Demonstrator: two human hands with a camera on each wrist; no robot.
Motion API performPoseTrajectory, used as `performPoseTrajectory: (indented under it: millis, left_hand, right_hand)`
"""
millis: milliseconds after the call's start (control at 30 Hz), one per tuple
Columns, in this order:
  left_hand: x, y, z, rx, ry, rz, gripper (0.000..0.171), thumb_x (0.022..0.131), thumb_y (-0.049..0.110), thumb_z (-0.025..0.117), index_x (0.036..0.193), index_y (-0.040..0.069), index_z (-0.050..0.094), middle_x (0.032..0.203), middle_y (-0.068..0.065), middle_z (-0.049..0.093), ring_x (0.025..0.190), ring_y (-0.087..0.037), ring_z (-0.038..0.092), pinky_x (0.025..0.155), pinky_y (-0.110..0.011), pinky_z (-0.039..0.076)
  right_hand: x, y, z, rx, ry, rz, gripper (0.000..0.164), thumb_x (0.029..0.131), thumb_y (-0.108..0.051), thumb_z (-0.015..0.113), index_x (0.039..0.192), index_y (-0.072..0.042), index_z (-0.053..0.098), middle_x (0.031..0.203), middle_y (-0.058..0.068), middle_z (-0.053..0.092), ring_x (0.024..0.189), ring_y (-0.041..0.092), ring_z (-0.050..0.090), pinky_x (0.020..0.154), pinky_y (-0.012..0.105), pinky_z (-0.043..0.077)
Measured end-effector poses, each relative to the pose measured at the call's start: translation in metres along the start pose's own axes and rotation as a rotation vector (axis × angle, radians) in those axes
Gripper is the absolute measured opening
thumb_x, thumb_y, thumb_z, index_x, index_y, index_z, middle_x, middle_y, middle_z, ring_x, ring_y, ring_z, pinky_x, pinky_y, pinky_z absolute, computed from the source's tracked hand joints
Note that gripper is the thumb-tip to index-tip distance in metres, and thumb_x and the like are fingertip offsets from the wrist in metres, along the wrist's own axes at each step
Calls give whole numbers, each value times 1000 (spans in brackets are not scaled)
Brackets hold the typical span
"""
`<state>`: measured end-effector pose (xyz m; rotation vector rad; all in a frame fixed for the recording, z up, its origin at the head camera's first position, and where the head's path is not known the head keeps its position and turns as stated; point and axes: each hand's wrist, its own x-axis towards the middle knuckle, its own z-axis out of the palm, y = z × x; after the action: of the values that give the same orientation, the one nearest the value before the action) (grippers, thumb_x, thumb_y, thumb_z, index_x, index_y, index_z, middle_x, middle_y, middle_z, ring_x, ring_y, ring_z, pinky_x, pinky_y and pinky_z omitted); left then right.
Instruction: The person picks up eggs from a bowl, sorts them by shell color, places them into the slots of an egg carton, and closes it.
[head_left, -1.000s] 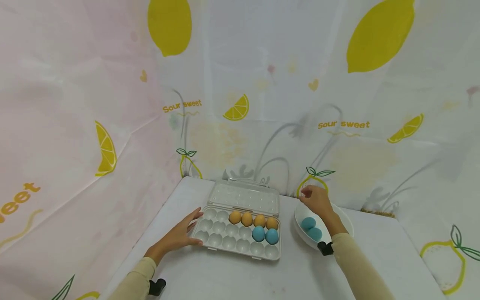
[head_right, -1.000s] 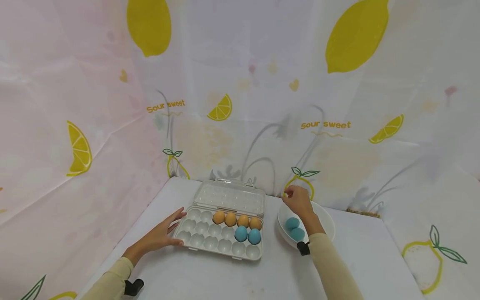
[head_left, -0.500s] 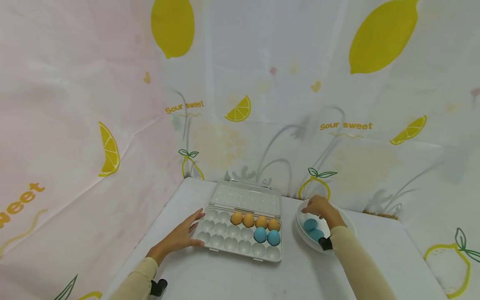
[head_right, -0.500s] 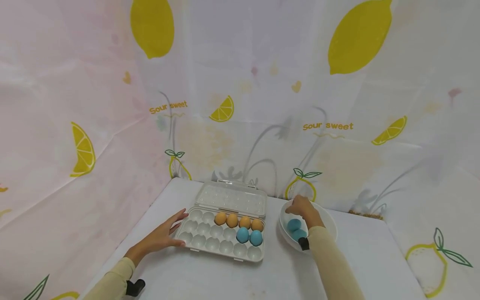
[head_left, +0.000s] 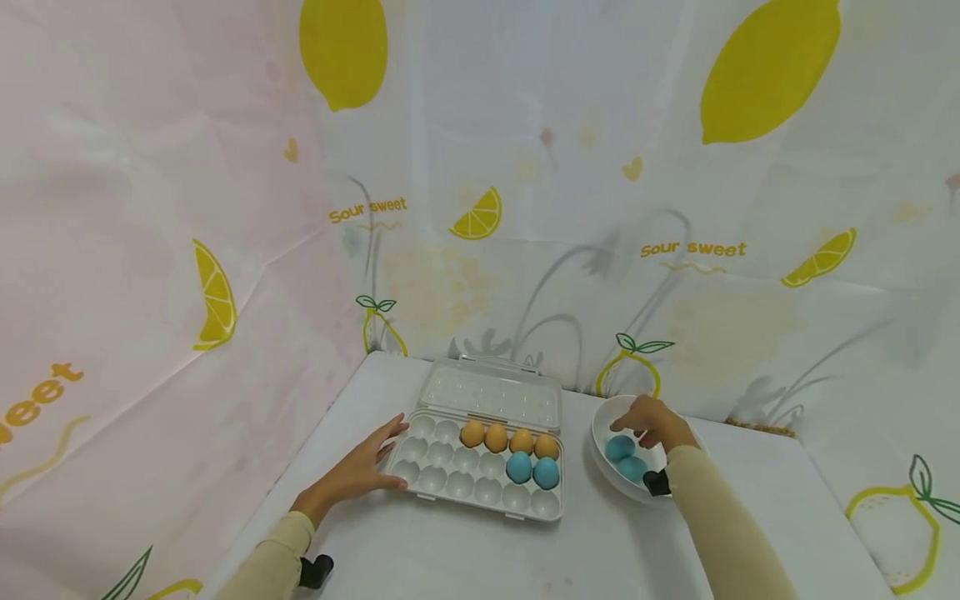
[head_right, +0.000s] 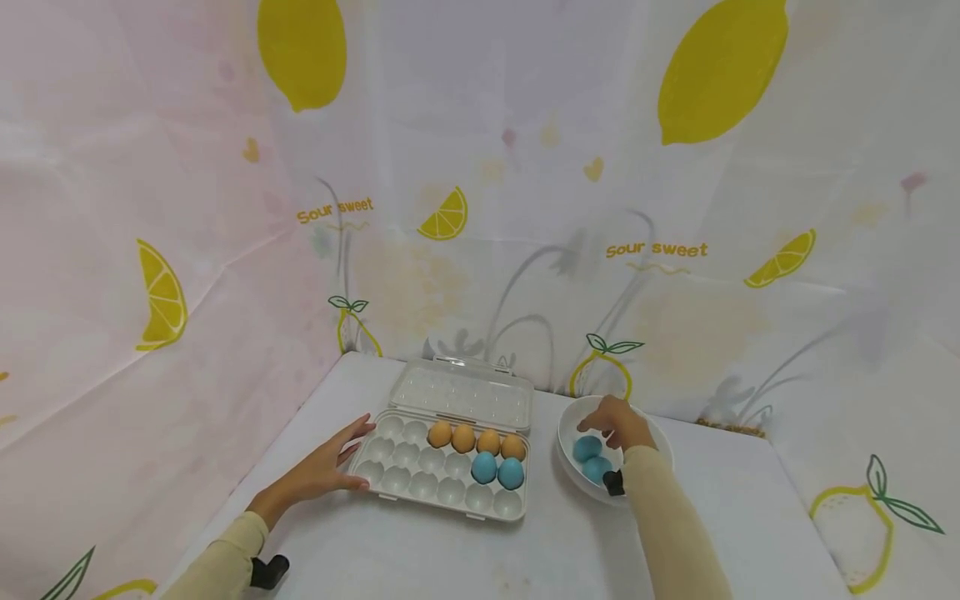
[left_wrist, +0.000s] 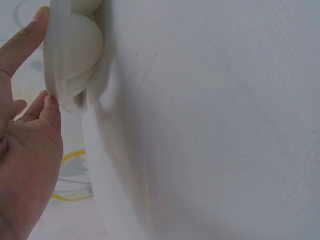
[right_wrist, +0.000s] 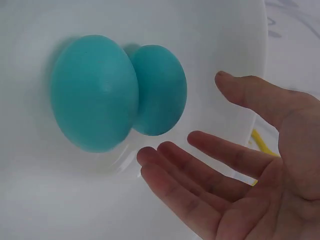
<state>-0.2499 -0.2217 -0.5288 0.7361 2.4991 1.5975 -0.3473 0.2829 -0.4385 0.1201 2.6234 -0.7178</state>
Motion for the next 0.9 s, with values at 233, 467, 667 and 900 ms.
performPoseTrajectory:
  millis: [233,467,667,900]
  left_hand:
    - [0,-15,1,16,-6,5,114,70,17,88,155,1,14,153,-24,30,142,-40,23,114,-46,29]
    - [2,-17,0,30,-3,-11,115,69,17,88,154,1,14,153,-23,30,143,-38,24,114,-43,30]
    - [4,-17,-1,38,-6,-13,116,68,17,89,155,1,13,153,-23,30,142,-38,24,113,-43,30]
    - [2,-15,-1,25,-1,-40,118,67,19,89,155,3,13,154,-19,30,144,-33,24,114,-41,30]
  right_hand:
    - [4,12,15,11,-36,5,38,82,-26,74,94,6,60,86,18,63,74,33,68,70,43,62]
    - [3,13,16,39,-30,28,42,83,-28,74,100,7,57,85,17,63,70,29,68,70,40,62]
    - [-2,10,15,73,-41,15,32,83,-24,72,94,4,62,84,16,65,71,29,69,76,42,60]
    - [0,4,17,72,-41,19,23,78,-14,77,88,4,66,85,13,64,73,29,68,75,40,61]
